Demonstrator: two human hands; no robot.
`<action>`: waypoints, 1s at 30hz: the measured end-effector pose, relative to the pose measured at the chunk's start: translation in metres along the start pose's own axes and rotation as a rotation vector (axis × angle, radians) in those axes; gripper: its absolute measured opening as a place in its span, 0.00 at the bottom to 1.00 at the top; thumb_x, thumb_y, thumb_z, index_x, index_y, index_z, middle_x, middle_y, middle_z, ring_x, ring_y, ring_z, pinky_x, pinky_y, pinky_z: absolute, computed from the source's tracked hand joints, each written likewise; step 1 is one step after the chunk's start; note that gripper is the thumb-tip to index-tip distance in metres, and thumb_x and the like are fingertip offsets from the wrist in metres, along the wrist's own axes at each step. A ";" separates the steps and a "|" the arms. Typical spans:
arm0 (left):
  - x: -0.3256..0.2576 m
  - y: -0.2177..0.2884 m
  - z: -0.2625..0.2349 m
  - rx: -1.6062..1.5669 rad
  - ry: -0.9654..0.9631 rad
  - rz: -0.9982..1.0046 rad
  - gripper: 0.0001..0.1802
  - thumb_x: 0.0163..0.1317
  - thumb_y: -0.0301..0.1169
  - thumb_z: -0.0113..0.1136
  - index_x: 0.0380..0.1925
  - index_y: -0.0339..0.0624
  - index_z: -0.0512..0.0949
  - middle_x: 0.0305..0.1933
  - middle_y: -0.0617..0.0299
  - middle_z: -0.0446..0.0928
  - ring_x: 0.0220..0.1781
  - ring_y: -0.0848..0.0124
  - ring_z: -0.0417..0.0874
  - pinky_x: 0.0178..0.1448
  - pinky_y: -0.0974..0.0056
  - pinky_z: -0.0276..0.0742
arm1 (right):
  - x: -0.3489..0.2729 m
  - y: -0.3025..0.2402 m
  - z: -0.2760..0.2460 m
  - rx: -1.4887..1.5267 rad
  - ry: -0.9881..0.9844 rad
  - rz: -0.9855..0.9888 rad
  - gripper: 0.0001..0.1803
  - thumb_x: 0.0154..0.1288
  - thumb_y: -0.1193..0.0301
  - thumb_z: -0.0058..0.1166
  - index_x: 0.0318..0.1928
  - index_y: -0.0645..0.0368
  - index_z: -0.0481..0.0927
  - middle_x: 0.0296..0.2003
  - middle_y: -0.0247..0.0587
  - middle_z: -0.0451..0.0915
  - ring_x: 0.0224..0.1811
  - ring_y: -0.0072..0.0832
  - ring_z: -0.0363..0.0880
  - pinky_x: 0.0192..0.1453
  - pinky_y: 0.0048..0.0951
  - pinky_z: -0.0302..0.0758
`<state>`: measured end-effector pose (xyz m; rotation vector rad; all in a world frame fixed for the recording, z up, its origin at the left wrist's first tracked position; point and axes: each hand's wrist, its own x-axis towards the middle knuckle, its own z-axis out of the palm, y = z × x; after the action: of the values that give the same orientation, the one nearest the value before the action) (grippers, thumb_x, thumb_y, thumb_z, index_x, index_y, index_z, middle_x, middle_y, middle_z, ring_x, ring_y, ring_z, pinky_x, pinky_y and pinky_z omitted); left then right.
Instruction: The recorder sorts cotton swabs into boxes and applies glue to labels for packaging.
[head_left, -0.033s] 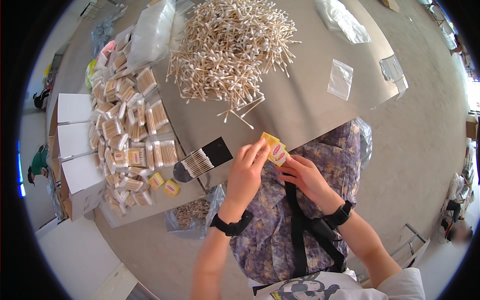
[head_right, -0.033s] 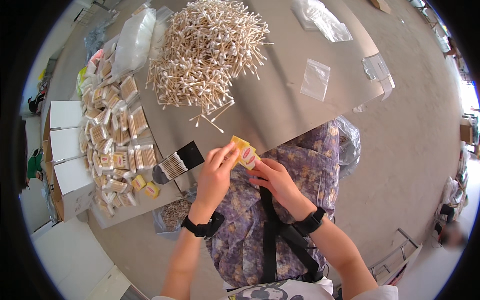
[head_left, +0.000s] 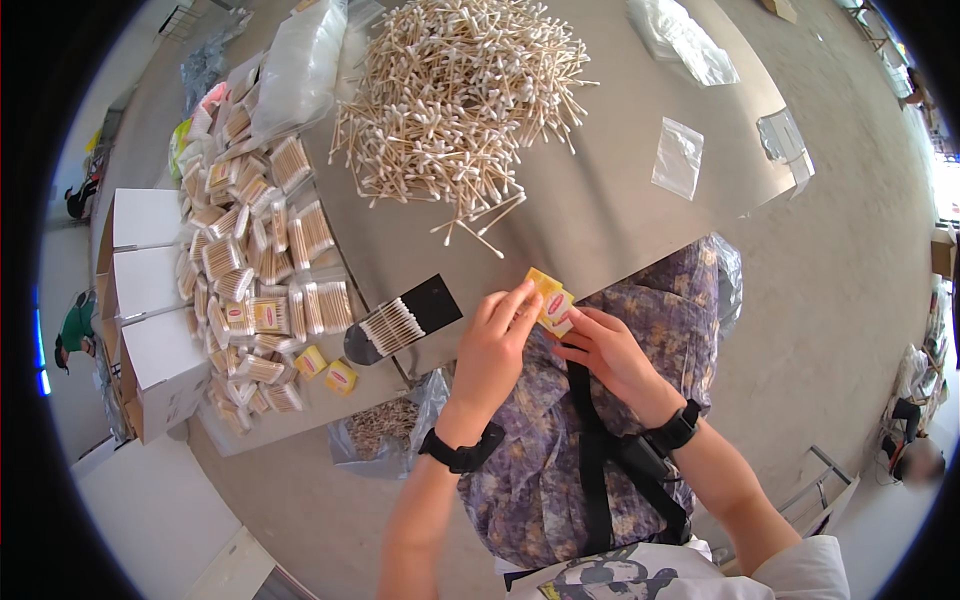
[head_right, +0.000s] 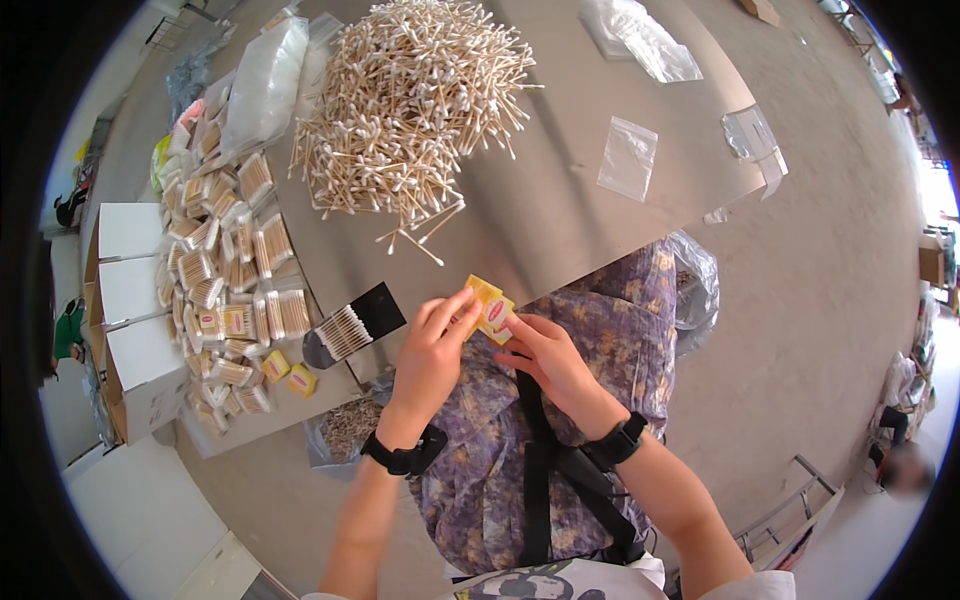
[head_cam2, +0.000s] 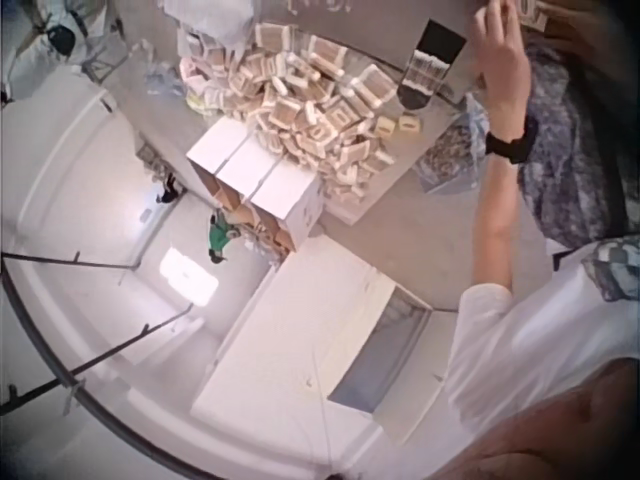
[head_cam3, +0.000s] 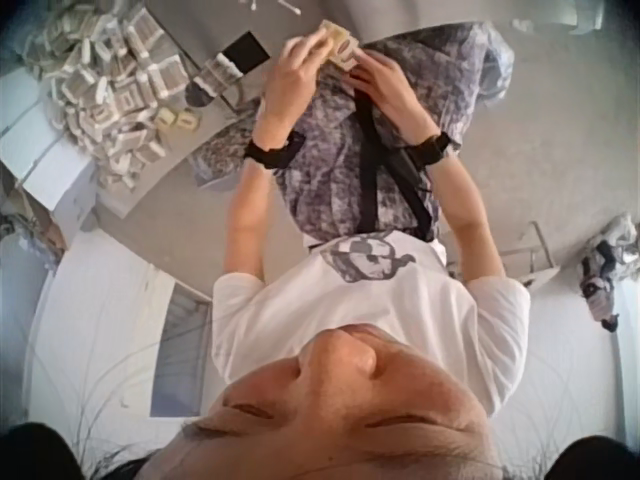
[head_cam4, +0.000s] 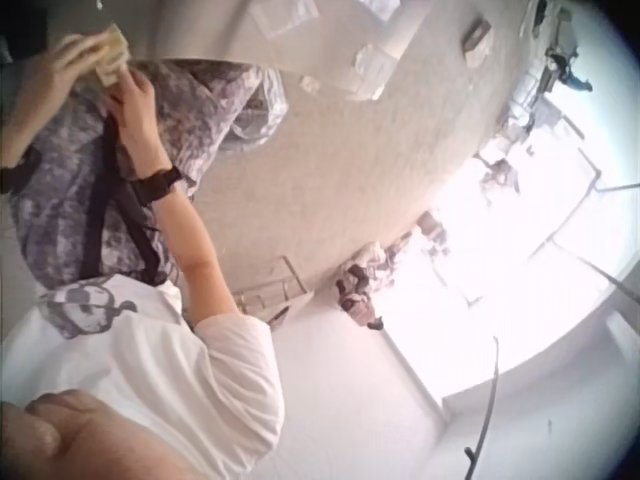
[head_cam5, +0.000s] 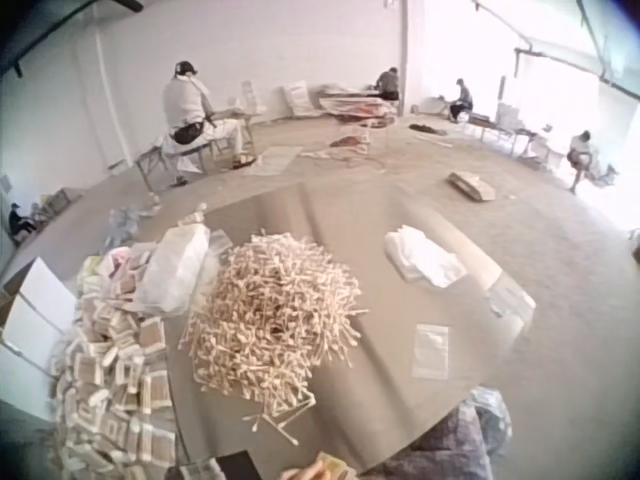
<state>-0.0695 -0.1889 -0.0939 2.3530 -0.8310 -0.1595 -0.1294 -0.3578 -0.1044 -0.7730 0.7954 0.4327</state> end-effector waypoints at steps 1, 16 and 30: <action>0.001 0.001 0.002 -0.004 -0.003 0.001 0.22 0.51 0.15 0.56 0.49 0.37 0.78 0.56 0.59 0.74 0.53 0.60 0.74 0.53 0.61 0.77 | 0.003 -0.001 0.000 -0.008 -0.017 -0.002 0.18 0.71 0.62 0.49 0.47 0.67 0.74 0.44 0.41 0.78 0.45 0.26 0.78 0.50 0.28 0.78; 0.004 0.012 -0.004 -0.631 0.131 -0.320 0.19 0.63 0.19 0.52 0.56 0.37 0.72 0.56 0.56 0.73 0.52 0.66 0.78 0.52 0.65 0.76 | 0.007 0.004 0.016 -0.287 0.057 -0.138 0.14 0.71 0.65 0.50 0.46 0.65 0.74 0.36 0.39 0.81 0.36 0.24 0.83 0.34 0.23 0.80; -0.100 -0.002 -0.069 -0.718 0.428 -0.569 0.13 0.64 0.26 0.56 0.49 0.38 0.78 0.39 0.63 0.75 0.35 0.77 0.73 0.41 0.74 0.69 | -0.016 0.012 0.123 -0.898 -0.559 0.014 0.16 0.67 0.67 0.55 0.49 0.65 0.72 0.29 0.36 0.79 0.26 0.18 0.80 0.22 0.18 0.71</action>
<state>-0.1262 -0.0914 -0.0490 1.7663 0.1209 -0.1473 -0.0892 -0.2581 -0.0418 -1.3868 0.0405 0.9943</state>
